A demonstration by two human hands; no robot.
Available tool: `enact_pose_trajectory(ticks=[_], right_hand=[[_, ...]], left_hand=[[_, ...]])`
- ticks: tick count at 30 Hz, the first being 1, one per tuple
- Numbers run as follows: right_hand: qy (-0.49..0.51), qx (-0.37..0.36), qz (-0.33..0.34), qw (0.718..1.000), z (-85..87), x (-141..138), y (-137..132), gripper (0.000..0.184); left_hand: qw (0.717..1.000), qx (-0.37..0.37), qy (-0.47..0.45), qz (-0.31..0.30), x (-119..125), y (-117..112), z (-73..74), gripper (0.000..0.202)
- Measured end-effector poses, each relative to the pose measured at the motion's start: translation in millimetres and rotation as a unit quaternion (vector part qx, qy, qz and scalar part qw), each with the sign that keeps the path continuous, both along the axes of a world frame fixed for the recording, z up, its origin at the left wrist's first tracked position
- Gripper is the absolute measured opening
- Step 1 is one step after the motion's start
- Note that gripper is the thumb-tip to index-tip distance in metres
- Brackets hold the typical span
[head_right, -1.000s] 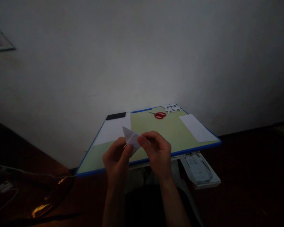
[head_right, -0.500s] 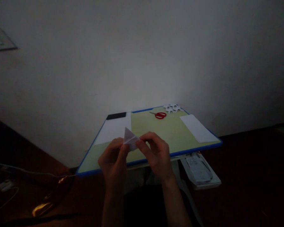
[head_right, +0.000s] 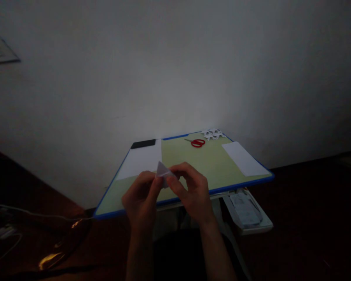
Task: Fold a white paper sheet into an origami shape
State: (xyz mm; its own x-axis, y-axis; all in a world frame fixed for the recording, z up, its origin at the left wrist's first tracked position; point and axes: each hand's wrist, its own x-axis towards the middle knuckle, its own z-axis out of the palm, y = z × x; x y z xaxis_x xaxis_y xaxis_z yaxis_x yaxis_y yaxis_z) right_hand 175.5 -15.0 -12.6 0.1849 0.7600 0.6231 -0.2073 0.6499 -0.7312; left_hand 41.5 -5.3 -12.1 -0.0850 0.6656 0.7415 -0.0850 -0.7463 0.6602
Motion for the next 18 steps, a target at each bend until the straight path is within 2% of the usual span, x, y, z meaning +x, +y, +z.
enact_pose_trajectory(ticks=[5, 12, 15, 18], right_hand=[[-0.015, 0.013, -0.040, 0.999, 2.2, -2.4, -0.1, 0.012], [-0.032, 0.036, -0.080, 0.996, -1.9, -4.3, 1.4, 0.012], [-0.026, 0.016, -0.056, 0.998, -1.8, -2.0, 2.8, 0.010], [-0.039, -0.016, 0.006, 0.999, -2.1, 1.1, 5.0, 0.004]], left_hand=[[0.999, 0.002, 0.032, -0.013, -2.4, -0.9, 0.2, 0.007], [1.000, -0.020, 0.015, -0.009, 0.9, 0.0, -3.6, 0.009], [1.000, -0.029, 0.001, -0.002, 3.0, 1.2, -4.0, 0.009], [0.999, -0.032, -0.033, 0.017, 4.6, 4.0, -3.5, 0.010]])
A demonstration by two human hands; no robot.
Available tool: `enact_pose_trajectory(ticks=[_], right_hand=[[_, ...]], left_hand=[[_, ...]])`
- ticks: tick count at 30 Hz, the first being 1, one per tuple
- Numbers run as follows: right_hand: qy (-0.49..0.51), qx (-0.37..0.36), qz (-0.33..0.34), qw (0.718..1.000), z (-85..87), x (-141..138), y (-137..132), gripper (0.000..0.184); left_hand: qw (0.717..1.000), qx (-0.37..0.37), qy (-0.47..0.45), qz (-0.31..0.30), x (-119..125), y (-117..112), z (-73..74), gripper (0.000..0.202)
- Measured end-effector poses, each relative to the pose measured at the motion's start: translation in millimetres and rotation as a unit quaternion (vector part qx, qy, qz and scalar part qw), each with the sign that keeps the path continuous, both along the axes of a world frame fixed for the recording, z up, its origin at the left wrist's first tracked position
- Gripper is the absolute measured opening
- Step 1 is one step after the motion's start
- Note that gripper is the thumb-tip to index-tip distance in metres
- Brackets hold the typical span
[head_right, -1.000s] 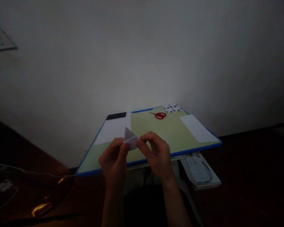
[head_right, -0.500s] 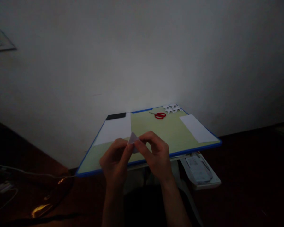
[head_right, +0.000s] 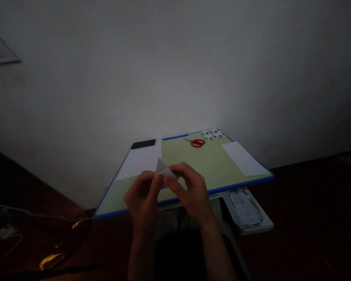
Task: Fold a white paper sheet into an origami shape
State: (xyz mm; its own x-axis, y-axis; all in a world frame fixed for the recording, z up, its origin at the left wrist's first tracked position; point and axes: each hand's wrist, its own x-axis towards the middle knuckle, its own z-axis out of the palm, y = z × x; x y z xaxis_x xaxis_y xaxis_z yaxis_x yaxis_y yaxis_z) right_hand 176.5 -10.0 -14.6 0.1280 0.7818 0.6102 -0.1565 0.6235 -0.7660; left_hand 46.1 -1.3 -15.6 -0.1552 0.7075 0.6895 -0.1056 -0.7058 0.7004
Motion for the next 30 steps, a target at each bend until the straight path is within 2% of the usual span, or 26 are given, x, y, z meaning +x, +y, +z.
enact_pose_trajectory(ticks=[2, 8, 12, 15, 17, 23, 26, 27, 30], right_hand=[[-0.014, -0.019, 0.014, 1.000, -0.5, 1, 1, 0.007], [-0.031, -0.027, -0.060, 0.997, -1.3, 0, 1, 0.018], [0.011, -0.017, -0.061, 0.998, -0.6, -3, 0, 0.015], [0.068, -0.030, -0.028, 0.997, -2.1, -7, 3, 0.015], [0.104, -0.032, -0.002, 0.994, -3.7, -9, 5, 0.015], [0.092, -0.033, 0.030, 0.995, -5.8, -5, 9, 0.014], [0.094, -0.038, 0.022, 0.995, -5.9, -1, 7, 0.030], [0.093, -0.036, 0.016, 0.995, -5.5, -1, 6, 0.030], [0.068, -0.011, 0.001, 0.998, -3.0, 0, 3, 0.016]], left_hand=[[1.000, -0.013, -0.013, 0.023, 1, 2, 0.6, 0.012], [0.997, -0.044, 0.000, 0.056, 2, 4, 2.8, 0.017], [0.998, -0.059, -0.005, 0.011, 2, 3, 4.9, 0.016], [0.998, -0.060, -0.003, -0.029, 2, 1, 5.3, 0.015], [0.999, -0.044, -0.007, -0.031, 1, 1, 4.9, 0.012], [0.999, -0.008, 0.032, -0.006, -7, 0, 4.0, 0.005], [0.997, 0.009, 0.077, 0.020, -13, 1, 0.9, 0.005], [0.995, 0.010, 0.091, 0.031, -14, 1, -0.6, 0.006], [0.991, 0.000, 0.121, 0.064, -15, 2, -4.3, 0.006]])
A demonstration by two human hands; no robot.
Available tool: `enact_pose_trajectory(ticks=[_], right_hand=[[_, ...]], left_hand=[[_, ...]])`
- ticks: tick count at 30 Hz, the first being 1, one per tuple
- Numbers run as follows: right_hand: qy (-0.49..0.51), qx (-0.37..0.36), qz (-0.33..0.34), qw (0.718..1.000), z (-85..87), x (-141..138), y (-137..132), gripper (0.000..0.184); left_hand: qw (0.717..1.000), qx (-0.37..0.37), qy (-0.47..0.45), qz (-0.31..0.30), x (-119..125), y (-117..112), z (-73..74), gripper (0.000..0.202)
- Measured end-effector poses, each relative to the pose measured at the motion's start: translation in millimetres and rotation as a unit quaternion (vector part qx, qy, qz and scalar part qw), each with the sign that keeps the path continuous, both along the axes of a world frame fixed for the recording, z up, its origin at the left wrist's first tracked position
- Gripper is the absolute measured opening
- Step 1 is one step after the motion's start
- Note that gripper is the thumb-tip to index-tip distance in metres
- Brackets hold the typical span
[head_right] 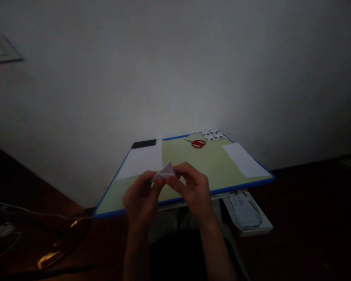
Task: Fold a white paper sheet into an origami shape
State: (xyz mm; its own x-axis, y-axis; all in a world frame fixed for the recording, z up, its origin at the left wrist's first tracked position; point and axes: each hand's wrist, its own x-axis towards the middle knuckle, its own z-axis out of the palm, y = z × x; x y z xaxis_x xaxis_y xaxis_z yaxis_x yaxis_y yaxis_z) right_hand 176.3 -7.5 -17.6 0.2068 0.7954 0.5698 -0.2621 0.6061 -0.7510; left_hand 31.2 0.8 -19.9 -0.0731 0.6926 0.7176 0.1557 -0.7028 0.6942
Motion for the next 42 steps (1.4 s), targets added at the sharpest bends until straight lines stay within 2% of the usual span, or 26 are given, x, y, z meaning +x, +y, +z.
enact_pose_trajectory(ticks=[3, 7, 11, 13, 16, 22, 25, 32, 42], right_hand=[[-0.032, 0.031, -0.066, 0.997, 2.5, 0, -2, 0.010], [-0.056, 0.056, -0.154, 0.985, 2.3, 0, -2, 0.008], [-0.046, 0.062, -0.151, 0.986, 0.5, 0, 3, 0.007], [-0.050, 0.060, -0.141, 0.987, -0.6, -2, 5, 0.002], [-0.082, 0.058, -0.137, 0.985, -2.4, -2, 5, 0.016], [-0.109, 0.050, -0.074, 0.990, -1.6, 1, 2, 0.035], [-0.113, 0.045, -0.071, 0.990, 0.0, 2, 1, 0.044], [-0.082, 0.009, -0.041, 0.996, 1.0, 1, -2, 0.040], [-0.119, 0.017, -0.075, 0.990, 0.5, 6, -2, 0.036]], left_hand=[[1.000, -0.006, -0.012, -0.007, 3, -1, 1.4, 0.008], [0.997, -0.024, -0.052, -0.061, 5, -4, 6.8, 0.015], [0.980, -0.100, -0.077, -0.151, 5, 0, 5.1, 0.049], [0.971, -0.130, -0.101, -0.171, 5, 2, 4.1, 0.053], [0.968, -0.152, -0.117, -0.164, 6, 3, 6.5, 0.043], [0.982, -0.135, -0.094, -0.089, 6, 3, 11.8, 0.031], [0.987, -0.125, -0.074, -0.064, 4, 3, 11.8, 0.028], [0.988, -0.089, -0.088, -0.087, 4, 2, 11.5, 0.023], [0.987, -0.077, -0.122, -0.071, 4, 3, 8.0, 0.030]])
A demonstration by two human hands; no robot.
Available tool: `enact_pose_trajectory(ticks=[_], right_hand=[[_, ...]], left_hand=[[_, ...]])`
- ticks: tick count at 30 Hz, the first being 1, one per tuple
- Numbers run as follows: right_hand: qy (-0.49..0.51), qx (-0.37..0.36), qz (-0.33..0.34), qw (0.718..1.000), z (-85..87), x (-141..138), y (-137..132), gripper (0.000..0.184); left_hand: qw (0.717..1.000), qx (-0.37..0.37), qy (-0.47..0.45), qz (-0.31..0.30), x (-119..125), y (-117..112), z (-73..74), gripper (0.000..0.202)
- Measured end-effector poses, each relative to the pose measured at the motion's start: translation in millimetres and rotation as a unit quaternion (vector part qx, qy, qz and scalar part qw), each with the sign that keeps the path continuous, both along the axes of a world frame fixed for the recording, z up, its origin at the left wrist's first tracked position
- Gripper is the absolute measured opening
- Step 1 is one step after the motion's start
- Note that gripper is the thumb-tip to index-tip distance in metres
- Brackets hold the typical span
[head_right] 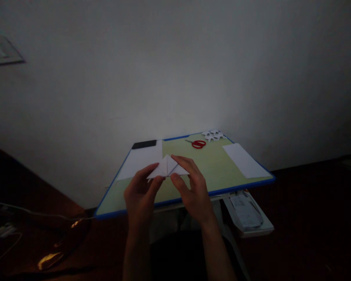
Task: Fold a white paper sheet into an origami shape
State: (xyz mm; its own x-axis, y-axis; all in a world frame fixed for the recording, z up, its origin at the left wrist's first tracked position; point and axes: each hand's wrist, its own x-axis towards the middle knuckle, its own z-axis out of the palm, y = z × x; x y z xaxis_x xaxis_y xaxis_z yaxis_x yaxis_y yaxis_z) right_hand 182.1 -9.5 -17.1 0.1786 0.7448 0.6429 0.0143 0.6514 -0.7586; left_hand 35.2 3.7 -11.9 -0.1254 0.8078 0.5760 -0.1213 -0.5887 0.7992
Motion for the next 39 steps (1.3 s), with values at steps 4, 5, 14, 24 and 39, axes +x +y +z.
enact_pose_trajectory(ticks=[4, 5, 14, 24, 39], right_hand=[[-0.041, 0.006, 0.009, 0.999, -2.5, 4, 1, 0.040], [-0.053, 0.012, 0.009, 0.998, -3.3, 5, 2, 0.042], [-0.068, 0.046, -0.006, 0.997, -8.6, 6, 3, 0.047], [-0.061, 0.134, -0.028, 0.989, -9.7, 5, 1, 0.036], [-0.011, 0.052, 0.003, 0.999, -5.6, 18, 1, 0.006]], left_hand=[[1.000, 0.007, -0.017, 0.021, 0, 0, 0.0, 0.032], [0.999, 0.009, -0.019, 0.031, 0, 1, -0.2, 0.033], [0.998, -0.002, -0.014, 0.055, -4, 4, -3.8, 0.036], [0.998, 0.045, -0.029, -0.016, 0, -5, 0.8, 0.049], [0.995, 0.081, 0.065, 0.006, -9, 7, -2.8, 0.012]])
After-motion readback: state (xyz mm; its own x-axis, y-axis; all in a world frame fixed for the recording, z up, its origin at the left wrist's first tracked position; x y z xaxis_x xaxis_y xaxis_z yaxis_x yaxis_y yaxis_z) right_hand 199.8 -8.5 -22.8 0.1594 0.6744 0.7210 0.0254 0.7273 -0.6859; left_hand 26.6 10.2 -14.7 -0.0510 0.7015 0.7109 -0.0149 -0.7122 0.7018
